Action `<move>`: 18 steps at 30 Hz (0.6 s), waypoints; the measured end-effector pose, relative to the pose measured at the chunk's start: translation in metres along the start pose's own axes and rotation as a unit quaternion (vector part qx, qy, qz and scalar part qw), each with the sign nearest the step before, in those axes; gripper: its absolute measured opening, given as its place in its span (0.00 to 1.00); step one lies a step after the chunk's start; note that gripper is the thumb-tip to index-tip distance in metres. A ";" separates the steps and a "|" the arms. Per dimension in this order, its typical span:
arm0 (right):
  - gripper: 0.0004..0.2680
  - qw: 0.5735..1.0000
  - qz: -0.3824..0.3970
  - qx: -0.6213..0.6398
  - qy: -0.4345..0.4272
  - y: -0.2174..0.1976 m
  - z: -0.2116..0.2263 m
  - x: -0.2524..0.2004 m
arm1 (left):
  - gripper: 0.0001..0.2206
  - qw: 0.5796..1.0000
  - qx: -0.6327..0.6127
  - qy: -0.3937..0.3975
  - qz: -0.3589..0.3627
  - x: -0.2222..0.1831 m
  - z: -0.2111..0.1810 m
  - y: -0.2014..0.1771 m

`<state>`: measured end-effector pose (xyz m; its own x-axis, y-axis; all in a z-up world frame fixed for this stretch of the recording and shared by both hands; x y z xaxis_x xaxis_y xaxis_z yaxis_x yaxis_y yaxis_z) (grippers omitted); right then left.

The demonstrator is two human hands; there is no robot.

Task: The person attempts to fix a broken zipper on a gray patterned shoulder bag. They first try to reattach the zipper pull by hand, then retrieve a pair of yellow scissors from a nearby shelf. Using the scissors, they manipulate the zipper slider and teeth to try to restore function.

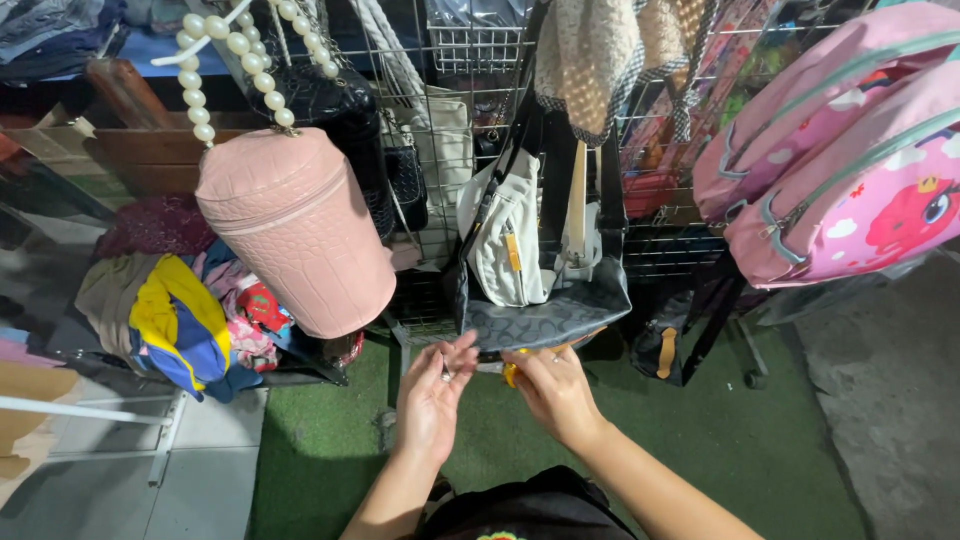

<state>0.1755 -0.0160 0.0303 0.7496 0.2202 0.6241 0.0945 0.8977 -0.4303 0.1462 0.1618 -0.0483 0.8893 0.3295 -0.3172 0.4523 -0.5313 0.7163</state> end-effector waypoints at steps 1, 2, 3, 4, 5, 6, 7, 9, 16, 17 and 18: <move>0.15 0.988 0.008 -0.093 -0.126 0.001 0.019 0.005 | 0.08 0.999 0.026 0.019 -0.036 0.007 0.002 -0.014; 0.15 0.988 0.007 -0.094 -0.126 0.002 0.017 0.010 | 0.08 0.999 0.026 0.019 -0.034 0.016 0.006 -0.024; 0.16 0.981 0.032 -0.116 -0.154 0.009 0.020 0.014 | 0.08 0.997 0.044 0.029 -0.061 0.025 0.009 -0.039; 0.17 0.972 0.057 -0.136 -0.182 0.016 0.023 0.017 | 0.09 0.993 0.062 0.040 -0.089 0.033 0.011 -0.055; 0.17 0.972 0.057 -0.135 -0.183 0.017 0.025 0.022 | 0.09 0.993 0.062 0.040 -0.089 0.048 0.020 -0.076; 0.17 0.973 0.042 -0.126 -0.191 0.015 0.030 0.029 | 0.10 0.990 0.092 0.055 -0.097 0.064 0.027 -0.097; 0.18 0.973 0.028 -0.117 -0.199 0.013 0.034 0.036 | 0.11 0.985 0.122 0.069 -0.104 0.080 0.034 -0.119; 0.19 0.981 0.034 -0.116 -0.152 0.015 0.025 0.038 | 0.13 0.971 0.187 0.109 -0.104 0.091 0.026 -0.120; 0.18 0.880 0.055 0.374 0.287 0.015 -0.023 0.007 | 0.30 0.834 0.517 0.139 -0.136 0.099 0.000 -0.044; 0.18 0.881 0.052 0.373 0.288 0.009 -0.018 0.006 | 0.30 0.834 0.518 0.137 -0.133 0.114 0.007 -0.051; 0.18 0.871 0.046 0.389 0.295 0.003 -0.013 0.004 | 0.31 0.843 0.499 0.173 -0.106 0.127 0.010 -0.051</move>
<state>0.1873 -0.0176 0.0235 0.9588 0.2759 0.0679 -0.2840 0.9242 0.2554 0.2369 0.2233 -0.1316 0.7866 0.6155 -0.0492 0.5835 -0.7670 -0.2668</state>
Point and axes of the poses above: each hand's wrist, its own x-axis towards the middle knuckle, its own y-axis out of the palm, z = x × y, the point moved 9 cm from there along x, towards the middle knuckle, and after that the axes turned 13 degrees about -z, right-handed, at the moved point
